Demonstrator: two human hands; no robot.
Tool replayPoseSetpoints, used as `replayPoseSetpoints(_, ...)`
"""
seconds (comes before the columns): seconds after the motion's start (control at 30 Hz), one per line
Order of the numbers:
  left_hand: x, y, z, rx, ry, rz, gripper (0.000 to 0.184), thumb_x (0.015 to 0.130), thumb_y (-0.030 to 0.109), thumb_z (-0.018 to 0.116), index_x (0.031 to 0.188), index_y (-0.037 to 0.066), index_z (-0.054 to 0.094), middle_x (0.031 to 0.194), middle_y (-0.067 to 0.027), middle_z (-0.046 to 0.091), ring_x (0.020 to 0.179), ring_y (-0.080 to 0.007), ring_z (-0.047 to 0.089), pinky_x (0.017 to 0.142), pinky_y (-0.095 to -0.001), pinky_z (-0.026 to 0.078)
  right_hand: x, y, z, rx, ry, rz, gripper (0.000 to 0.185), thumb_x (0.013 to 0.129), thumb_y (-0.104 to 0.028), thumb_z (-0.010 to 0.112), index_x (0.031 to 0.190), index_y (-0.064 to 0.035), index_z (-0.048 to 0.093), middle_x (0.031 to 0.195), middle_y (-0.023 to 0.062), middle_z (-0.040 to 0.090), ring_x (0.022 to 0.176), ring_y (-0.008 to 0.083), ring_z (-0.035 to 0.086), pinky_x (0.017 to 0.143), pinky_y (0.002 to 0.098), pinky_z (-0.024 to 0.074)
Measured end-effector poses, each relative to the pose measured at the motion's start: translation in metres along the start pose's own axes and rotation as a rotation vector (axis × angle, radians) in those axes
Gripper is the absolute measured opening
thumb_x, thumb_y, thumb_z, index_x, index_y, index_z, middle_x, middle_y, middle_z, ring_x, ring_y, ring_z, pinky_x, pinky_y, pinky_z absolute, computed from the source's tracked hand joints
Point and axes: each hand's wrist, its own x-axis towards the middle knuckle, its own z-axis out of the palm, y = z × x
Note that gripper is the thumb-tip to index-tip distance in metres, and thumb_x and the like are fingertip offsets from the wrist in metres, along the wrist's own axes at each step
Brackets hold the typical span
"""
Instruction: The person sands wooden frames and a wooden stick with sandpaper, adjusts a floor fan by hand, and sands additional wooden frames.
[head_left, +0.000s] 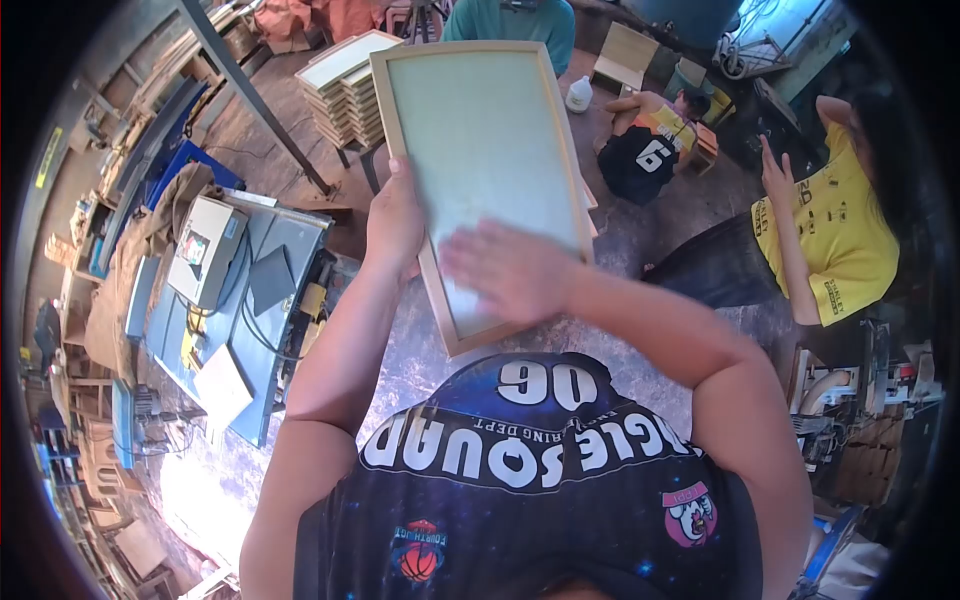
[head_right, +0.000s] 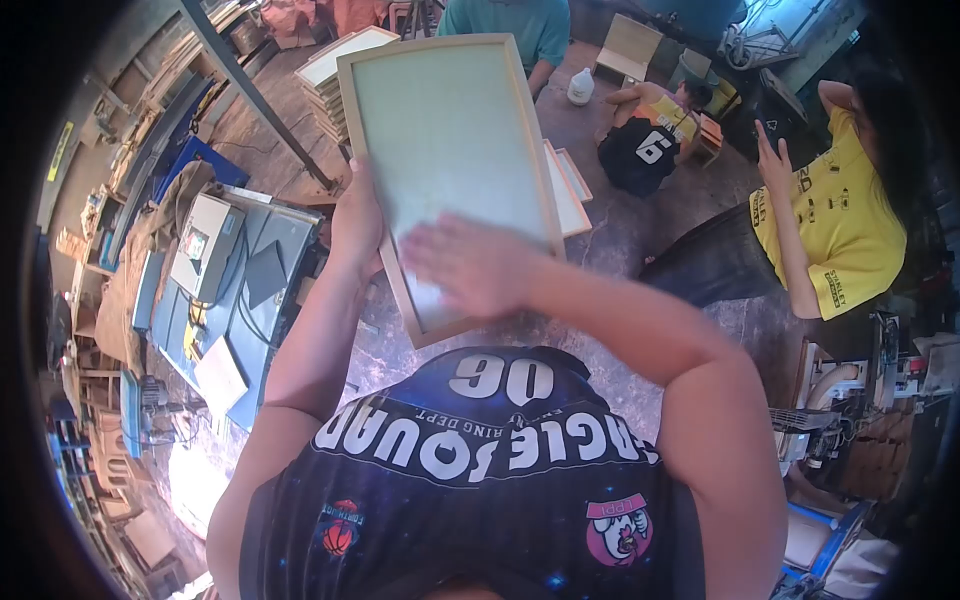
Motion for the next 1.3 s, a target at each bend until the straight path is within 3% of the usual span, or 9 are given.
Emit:
replayPoseSetpoints(0.2,-0.047,0.016,0.019,0.126,0.001,0.007,0.068,0.111,0.055,0.033,0.127,-0.004,0.063,0.107,-0.0121,0.070,0.094,-0.0170,0.066,0.085,-0.0335,0.052,0.049,0.086,-0.042,-0.133,0.447,0.406,0.076,0.092,-0.036,0.063,0.154,0.0007,0.038,0.160,0.0262,0.037,0.150,0.0417,0.033,0.124,0.0543,0.0228)
replayPoseSetpoints(0.33,-0.035,-0.002,-0.009,0.269,0.174,0.145,0.059,0.109,0.050,0.044,0.103,-0.003,0.069,0.084,-0.0053,0.066,0.082,-0.0119,0.059,0.071,-0.0339,0.049,0.008,-0.001,0.016,0.079,0.195,0.056,0.066,0.093,-0.037,0.065,0.144,0.0016,0.051,0.152,0.0294,0.045,0.147,0.0448,0.038,0.125,0.0537,0.0245)
replayPoseSetpoints(0.6,-0.090,-0.007,-0.033,0.282,0.168,0.309,0.039,0.102,0.035,0.064,0.111,-0.003,0.068,0.091,-0.0064,0.071,0.087,-0.0109,0.062,0.077,-0.0300,0.052,-0.011,0.009,0.028,0.177,0.871,0.534,0.057,0.084,-0.001,0.067,0.140,0.0033,0.055,0.141,0.0251,0.059,0.130,0.0376,0.060,0.109,0.0444,0.0489)
replayPoseSetpoints(0.73,-0.113,-0.026,-0.024,0.117,0.196,0.359,0.030,0.099,0.024,0.070,0.114,-0.002,0.067,0.094,-0.0064,0.072,0.090,-0.0100,0.063,0.079,-0.0285,0.052,-0.004,-0.011,0.032,0.753,1.027,0.766,0.048,0.089,0.002,0.054,0.138,0.0039,0.056,0.132,0.0192,0.065,0.121,0.0289,0.066,0.104,0.0405,0.0531)
replayPoseSetpoints(0.87,-0.124,-0.046,-0.026,0.292,0.265,0.485,0.025,0.096,0.021,0.074,0.105,-0.001,0.069,0.083,-0.0105,0.072,0.078,-0.0154,0.068,0.072,-0.0310,0.054,-0.019,-0.009,0.031,2.220,1.138,1.062,0.043,0.094,-0.007,0.048,0.136,-0.0018,0.057,0.119,0.0151,0.068,0.104,0.0270,0.069,0.089,0.0385,0.0585)
replayPoseSetpoints(1.07,-0.131,-0.081,-0.050,0.588,0.315,0.540,0.022,0.088,0.020,0.080,0.089,0.002,0.067,0.073,-0.0210,0.068,0.067,-0.0369,0.072,0.061,-0.0395,0.055,-0.051,-0.048,-0.002,2.563,0.690,0.925,0.033,0.099,-0.011,0.058,0.131,-0.0031,0.060,0.115,0.0141,0.069,0.098,0.0270,0.071,0.084,0.0390,0.0600)
replayPoseSetpoints(1.17,-0.137,-0.101,-0.062,0.646,0.258,0.530,0.018,0.087,0.018,0.080,0.088,0.004,0.069,0.070,-0.0184,0.067,0.063,-0.0359,0.069,0.058,-0.0396,0.054,-0.035,-0.046,-0.032,1.742,0.808,1.176,0.029,0.101,-0.009,0.060,0.130,-0.0025,0.062,0.116,0.0156,0.071,0.101,0.0276,0.072,0.085,0.0386,0.0601)
replayPoseSetpoints(1.23,-0.140,-0.106,-0.067,0.710,0.225,0.549,0.016,0.086,0.017,0.079,0.087,0.005,0.069,0.070,-0.0175,0.066,0.062,-0.0354,0.068,0.058,-0.0400,0.053,-0.023,-0.022,-0.053,1.006,0.949,0.750,0.033,0.096,0.000,0.060,0.129,-0.0024,0.064,0.120,0.0160,0.071,0.108,0.0291,0.070,0.092,0.0419,0.0582)
replayPoseSetpoints(1.3,-0.143,-0.110,-0.070,0.781,0.177,0.555,0.015,0.085,0.016,0.079,0.086,0.005,0.069,0.069,-0.0169,0.066,0.061,-0.0350,0.068,0.057,-0.0403,0.053,-0.007,-0.006,-0.081,0.377,0.785,0.417,0.042,0.089,0.007,0.057,0.130,-0.0003,0.066,0.127,0.0179,0.069,0.121,0.0323,0.066,0.106,0.0449,0.0504)
